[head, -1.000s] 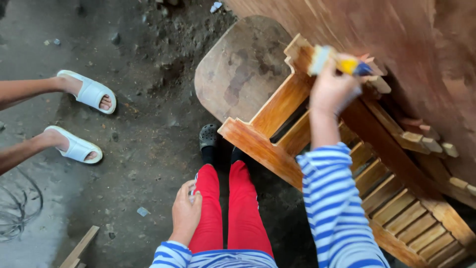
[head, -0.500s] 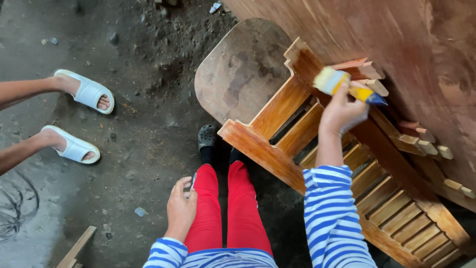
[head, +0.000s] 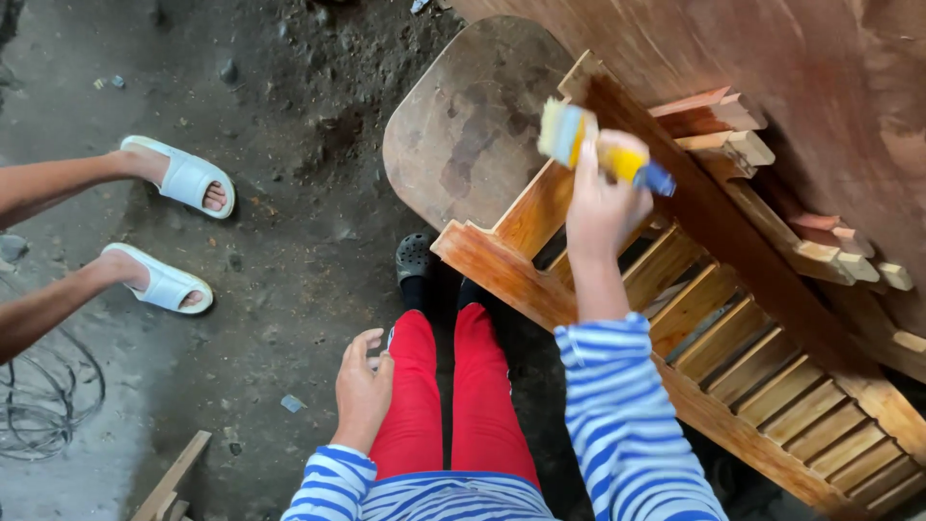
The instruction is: The person applies a clear finish to a wooden slatted frame using a paintbrush. They systematically coat the vertical slats and horizontal rails, ensuring even coverage across the surface.
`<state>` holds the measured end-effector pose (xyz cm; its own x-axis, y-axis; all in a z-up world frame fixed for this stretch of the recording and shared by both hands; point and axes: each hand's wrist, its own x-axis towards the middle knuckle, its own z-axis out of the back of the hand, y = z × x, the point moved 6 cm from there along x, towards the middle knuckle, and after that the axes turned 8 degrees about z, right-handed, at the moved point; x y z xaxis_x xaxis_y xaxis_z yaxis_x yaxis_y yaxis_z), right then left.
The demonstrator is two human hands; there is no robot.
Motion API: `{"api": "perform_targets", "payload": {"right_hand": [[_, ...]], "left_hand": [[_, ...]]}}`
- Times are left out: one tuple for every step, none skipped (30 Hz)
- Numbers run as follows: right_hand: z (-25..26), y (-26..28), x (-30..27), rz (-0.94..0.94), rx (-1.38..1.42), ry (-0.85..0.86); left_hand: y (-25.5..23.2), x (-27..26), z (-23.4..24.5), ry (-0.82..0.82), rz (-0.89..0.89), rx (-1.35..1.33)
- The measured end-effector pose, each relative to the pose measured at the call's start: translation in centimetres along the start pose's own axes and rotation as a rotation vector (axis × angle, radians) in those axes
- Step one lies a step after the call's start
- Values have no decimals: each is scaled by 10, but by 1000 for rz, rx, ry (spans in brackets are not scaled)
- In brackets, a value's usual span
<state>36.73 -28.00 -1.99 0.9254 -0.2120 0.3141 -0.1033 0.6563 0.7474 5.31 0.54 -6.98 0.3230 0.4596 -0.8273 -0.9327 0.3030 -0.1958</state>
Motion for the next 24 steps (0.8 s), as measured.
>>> {"api": "perform_targets", "payload": {"right_hand": [[11,3,-8,0,0,5],[15,13,-16,107,13,114],[20,23,-26,213,27,223],[22,19,-41,212,27,227],[23,18,-56,245,95,257],[24,17,-71,278,163,287],[29,24,-80,275,166,290],[30,32,-90,299,141,386],[32,39,-100,326,109,475],[36,45,-105,326,106,472],[38,48,-109,259,169,477],[40,50,-114,193,233,481],[42,47,-110,192,233,479],[44,41,-107,159,252,462],[47,35,-105,124,268,446],[48,22,-97,121,266,446],[50,11,-87,178,174,421],[52,0,-77,235,82,395],[49,-12,-67,232,79,393],[48,-22,-56,265,54,358],[47,-32,-44,300,30,323],[45,-37,-33,298,30,321],[44,-39,-24,370,-16,296],[42,-40,-14,443,-62,272]], "left_hand": [[4,2,0,0,5,-2],[7,5,0,-14,-7,-11],[10,7,1,-28,-19,-19],[12,7,1,-27,-15,-20],[14,8,2,-25,-2,-13],[16,9,2,-23,11,-7],[19,9,2,-25,16,-6],[20,8,1,-24,9,-10],[18,10,-1,-19,-8,-15],[22,10,-2,-18,-11,-14],[25,11,-4,-22,-18,-9],[27,12,-5,-26,-24,-5],[26,12,-3,-27,-25,-3],[24,13,-2,-30,-35,-11],[24,12,-1,-31,-44,-20],[26,13,0,-28,-43,-18],[27,14,2,-40,-44,-20],[28,15,4,-51,-45,-21],[32,17,4,-49,-46,-18],[37,20,3,-40,-38,-7],[42,22,3,-33,-31,2],[39,21,4,-32,-32,4],[37,19,7,-29,-23,-4],[35,18,9,-26,-14,-11]]}}
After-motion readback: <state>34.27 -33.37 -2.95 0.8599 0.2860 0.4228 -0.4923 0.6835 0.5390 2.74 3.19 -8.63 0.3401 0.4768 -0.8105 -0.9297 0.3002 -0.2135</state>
